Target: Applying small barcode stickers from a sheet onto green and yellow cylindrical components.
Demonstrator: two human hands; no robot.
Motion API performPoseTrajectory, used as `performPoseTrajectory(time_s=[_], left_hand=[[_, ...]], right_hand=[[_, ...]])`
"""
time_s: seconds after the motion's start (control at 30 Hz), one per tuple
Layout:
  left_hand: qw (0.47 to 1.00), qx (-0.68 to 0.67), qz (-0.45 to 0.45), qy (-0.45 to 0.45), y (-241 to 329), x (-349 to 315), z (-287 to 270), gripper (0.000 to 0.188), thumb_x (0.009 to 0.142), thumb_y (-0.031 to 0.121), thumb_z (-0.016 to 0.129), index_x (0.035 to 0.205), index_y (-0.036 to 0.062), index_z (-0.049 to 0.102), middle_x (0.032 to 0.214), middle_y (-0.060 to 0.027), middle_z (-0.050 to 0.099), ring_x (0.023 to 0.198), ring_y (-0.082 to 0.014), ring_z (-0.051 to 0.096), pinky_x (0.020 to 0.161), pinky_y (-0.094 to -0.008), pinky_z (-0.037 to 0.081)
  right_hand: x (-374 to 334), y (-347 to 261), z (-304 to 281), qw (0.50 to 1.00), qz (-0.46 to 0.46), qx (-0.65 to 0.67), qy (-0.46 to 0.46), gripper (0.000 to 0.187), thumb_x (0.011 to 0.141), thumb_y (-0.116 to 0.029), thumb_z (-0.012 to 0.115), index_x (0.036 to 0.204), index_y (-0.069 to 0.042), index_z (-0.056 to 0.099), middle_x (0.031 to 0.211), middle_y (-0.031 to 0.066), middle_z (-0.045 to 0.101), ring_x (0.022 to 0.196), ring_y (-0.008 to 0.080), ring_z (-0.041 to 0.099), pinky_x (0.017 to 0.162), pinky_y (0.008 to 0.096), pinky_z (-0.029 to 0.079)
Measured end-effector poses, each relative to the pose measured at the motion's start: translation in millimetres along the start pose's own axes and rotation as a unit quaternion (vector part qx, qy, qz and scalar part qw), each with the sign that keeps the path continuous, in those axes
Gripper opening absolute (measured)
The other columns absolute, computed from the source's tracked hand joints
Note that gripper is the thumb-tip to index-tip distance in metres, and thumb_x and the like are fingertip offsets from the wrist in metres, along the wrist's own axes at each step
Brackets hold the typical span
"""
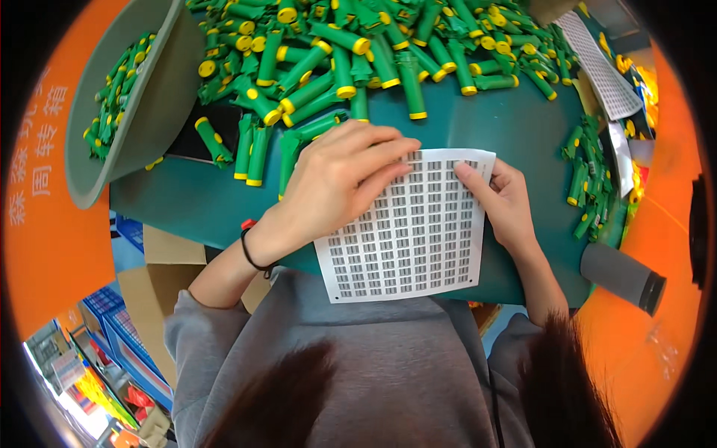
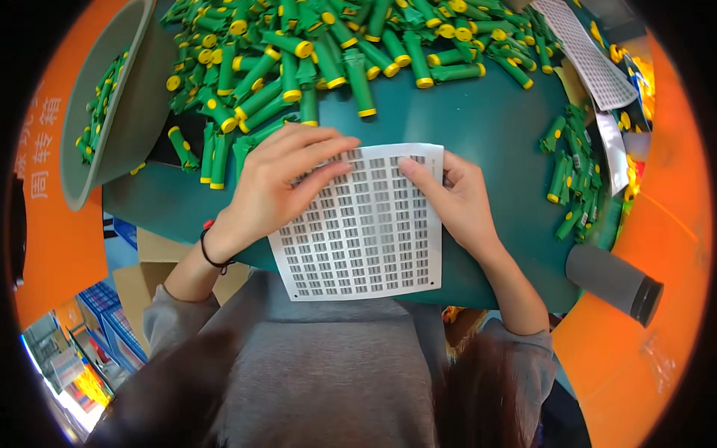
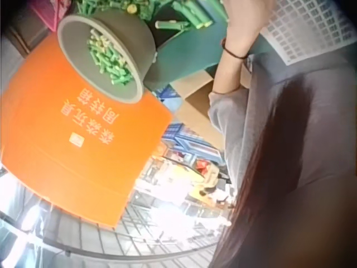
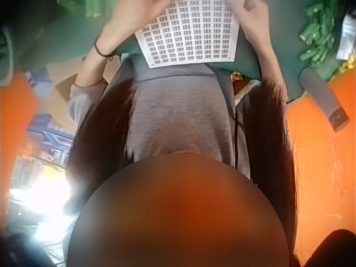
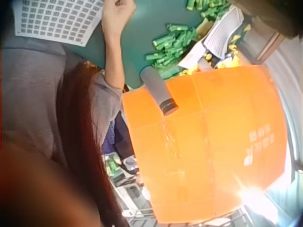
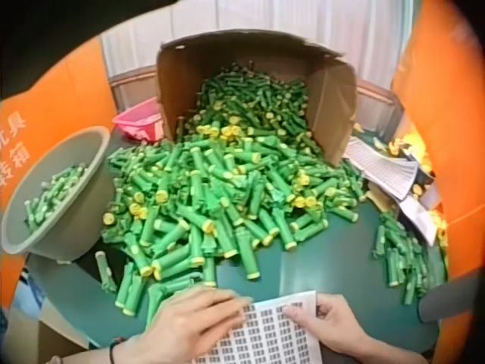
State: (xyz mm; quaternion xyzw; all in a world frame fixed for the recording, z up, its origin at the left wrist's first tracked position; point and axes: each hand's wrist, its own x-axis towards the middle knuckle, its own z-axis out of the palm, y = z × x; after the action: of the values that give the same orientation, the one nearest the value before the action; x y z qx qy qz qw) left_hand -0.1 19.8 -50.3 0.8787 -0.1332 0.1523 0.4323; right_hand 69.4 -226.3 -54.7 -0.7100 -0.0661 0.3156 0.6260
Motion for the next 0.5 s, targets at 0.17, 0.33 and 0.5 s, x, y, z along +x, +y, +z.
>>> performPoseTrajectory(time_s=[0.17, 0.33, 0.5], left_hand=[[0.983, 0.115, 0.116, 0.082, -5, -7, 9, 0.026, 0.076, 0.009, 0.079, 0.102, 0.0080, 0.076, 0.104, -0.0030, 0.070, 0.094, -0.0250, 0.065, 0.078, -0.0367, 0.053], [0.961, 0.190, 0.174, 0.101, -6, -11, 9, 0.025, 0.072, 0.010, 0.077, 0.096, 0.0088, 0.074, 0.102, -0.0007, 0.068, 0.094, -0.0232, 0.064, 0.078, -0.0374, 0.052], [0.979, 0.096, 0.144, 0.108, -9, -9, 16, 0.021, 0.072, 0.006, 0.079, 0.091, 0.0060, 0.070, 0.100, -0.0022, 0.067, 0.091, -0.0255, 0.063, 0.077, -0.0349, 0.052]], right_hand=[[-9, 9, 9, 0.998, 0.007, 0.066, 0.014, 0.026, 0.100, -0.019, 0.066, 0.113, 0.004, 0.068, 0.098, 0.0086, 0.074, 0.084, 0.0106, 0.070, 0.076, 0.0249, 0.056], [-14, 12, 13, 0.994, 0.006, 0.103, 0.021, 0.025, 0.100, -0.019, 0.066, 0.112, 0.004, 0.068, 0.099, 0.0096, 0.074, 0.084, 0.0109, 0.070, 0.076, 0.0248, 0.056], [-11, 6, 12, 0.999, -0.015, 0.013, 0.029, 0.026, 0.099, -0.019, 0.067, 0.111, 0.004, 0.067, 0.097, 0.0073, 0.073, 0.084, 0.0103, 0.068, 0.076, 0.0243, 0.054]])
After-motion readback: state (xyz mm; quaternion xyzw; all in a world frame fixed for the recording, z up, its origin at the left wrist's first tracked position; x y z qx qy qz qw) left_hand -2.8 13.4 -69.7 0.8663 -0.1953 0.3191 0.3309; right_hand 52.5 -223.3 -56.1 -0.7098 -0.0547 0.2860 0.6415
